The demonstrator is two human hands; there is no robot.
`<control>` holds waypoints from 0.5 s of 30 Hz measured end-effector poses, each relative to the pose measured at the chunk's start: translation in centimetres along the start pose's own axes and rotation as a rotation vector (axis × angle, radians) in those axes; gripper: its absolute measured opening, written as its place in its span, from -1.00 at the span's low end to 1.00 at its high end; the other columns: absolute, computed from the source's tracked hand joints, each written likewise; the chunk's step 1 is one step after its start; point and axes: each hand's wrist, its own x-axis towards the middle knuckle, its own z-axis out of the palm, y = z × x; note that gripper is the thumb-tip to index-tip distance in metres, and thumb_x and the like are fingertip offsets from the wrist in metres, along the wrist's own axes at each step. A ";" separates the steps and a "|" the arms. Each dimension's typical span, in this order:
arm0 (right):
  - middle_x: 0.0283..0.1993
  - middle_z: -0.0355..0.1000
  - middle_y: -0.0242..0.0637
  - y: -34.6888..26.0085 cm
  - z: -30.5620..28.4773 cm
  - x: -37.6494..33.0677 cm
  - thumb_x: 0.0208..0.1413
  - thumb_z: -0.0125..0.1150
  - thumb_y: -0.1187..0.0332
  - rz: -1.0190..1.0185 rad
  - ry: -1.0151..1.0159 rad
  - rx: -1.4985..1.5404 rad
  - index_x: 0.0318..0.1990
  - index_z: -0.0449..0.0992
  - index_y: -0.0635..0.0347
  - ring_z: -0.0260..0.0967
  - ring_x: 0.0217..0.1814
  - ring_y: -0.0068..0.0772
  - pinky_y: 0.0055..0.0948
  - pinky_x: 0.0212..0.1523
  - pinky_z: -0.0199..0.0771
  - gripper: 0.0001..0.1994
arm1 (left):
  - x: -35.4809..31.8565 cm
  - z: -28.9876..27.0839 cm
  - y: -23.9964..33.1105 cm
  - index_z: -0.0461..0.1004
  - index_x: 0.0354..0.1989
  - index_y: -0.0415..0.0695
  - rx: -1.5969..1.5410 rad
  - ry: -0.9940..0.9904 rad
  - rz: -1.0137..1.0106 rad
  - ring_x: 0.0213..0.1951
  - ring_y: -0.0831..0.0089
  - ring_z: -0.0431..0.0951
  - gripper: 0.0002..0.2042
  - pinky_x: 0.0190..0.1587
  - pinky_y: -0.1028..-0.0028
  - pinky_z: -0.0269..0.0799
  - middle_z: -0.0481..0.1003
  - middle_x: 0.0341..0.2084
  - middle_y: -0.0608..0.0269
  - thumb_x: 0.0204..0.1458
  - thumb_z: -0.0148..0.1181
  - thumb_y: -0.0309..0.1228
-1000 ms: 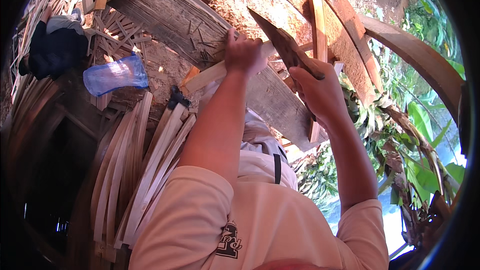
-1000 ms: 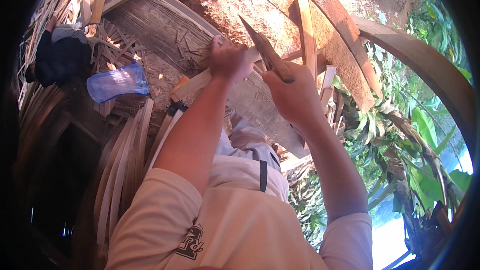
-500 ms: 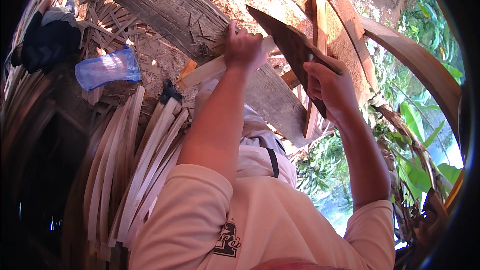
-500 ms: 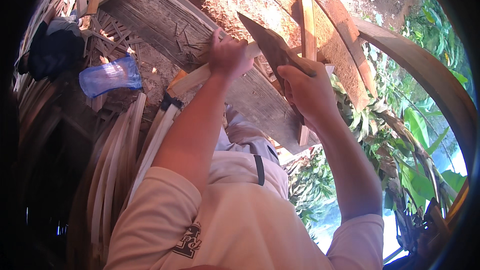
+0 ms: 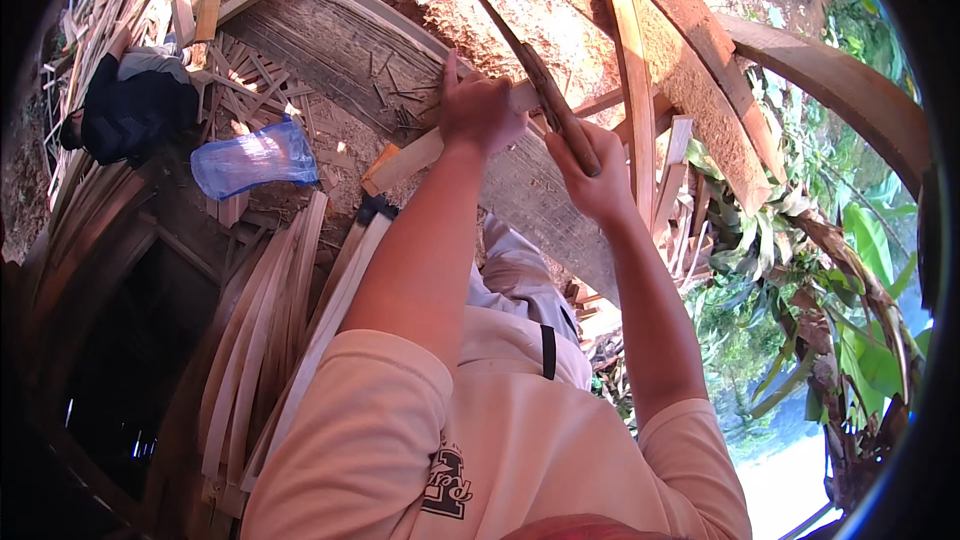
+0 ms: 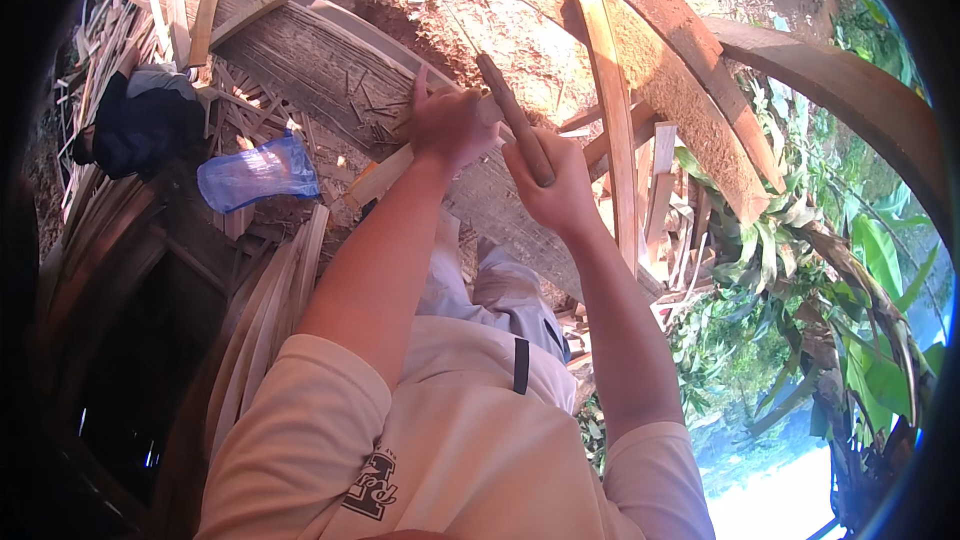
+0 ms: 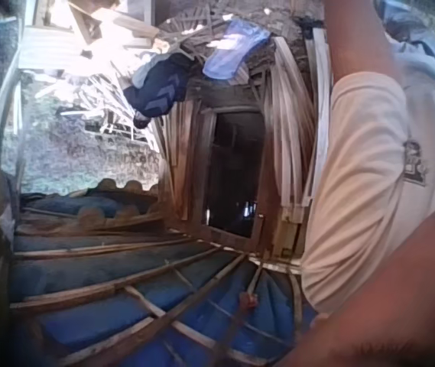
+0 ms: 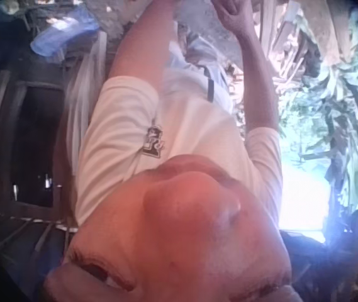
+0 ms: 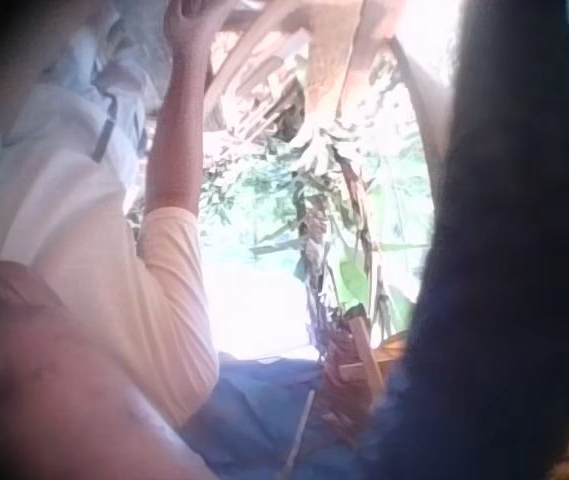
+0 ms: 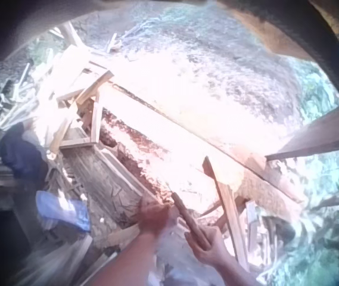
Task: The person assembles a small wooden frame by hand, fitting four pieces of lumber together to form a rectangular structure. They then use a hammer to drive nails into the joints to secure the frame.
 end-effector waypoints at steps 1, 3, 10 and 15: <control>-0.65 0.23 -0.32 1.0 -0.2 -1.2 0.21 0.24 0.38 -0.047 0.006 0.006 -0.45 0.43 0.31 0.16 -0.58 -0.56 -0.35 -0.52 0.20 -0.77 | -0.1 0.1 0.2 0.68 -0.27 0.00 0.027 -0.009 -0.001 -0.09 0.28 0.67 -0.73 0.57 0.03 -0.25 0.67 -0.43 0.15 0.05 0.19 -0.11; -0.65 0.20 -0.28 1.8 -0.6 -3.3 0.19 0.25 0.42 -0.047 0.001 0.028 -0.47 0.38 0.28 0.14 -0.61 -0.51 -0.32 -0.54 0.18 -0.77 | -0.1 0.3 0.3 0.69 -0.32 -0.03 0.011 0.038 0.013 -0.14 0.27 0.69 -0.72 0.56 0.05 -0.23 0.67 -0.48 0.13 0.06 0.15 -0.13; -0.65 0.22 -0.20 3.0 -7.5 -18.9 0.04 0.25 0.54 0.023 -0.087 -0.027 -0.51 0.39 0.27 0.20 -0.68 -0.12 -0.23 -0.57 0.16 -0.84 | 0.1 -0.4 0.8 0.66 -0.57 -0.05 0.090 0.008 0.013 -0.33 0.28 0.69 -0.76 0.48 0.07 0.06 0.63 -0.59 0.04 0.01 0.25 -0.20; -0.69 0.19 -0.24 -1.3 -9.6 -24.0 0.07 0.27 0.38 0.042 -0.041 -0.110 -0.58 0.33 0.22 0.16 -0.72 -0.15 -0.24 -0.60 0.10 -0.72 | 0.0 1.3 -0.2 0.64 -0.45 -0.04 0.018 0.185 0.094 -0.36 0.27 0.65 -0.79 0.38 0.17 0.20 0.62 -0.53 0.13 -0.01 0.32 -0.16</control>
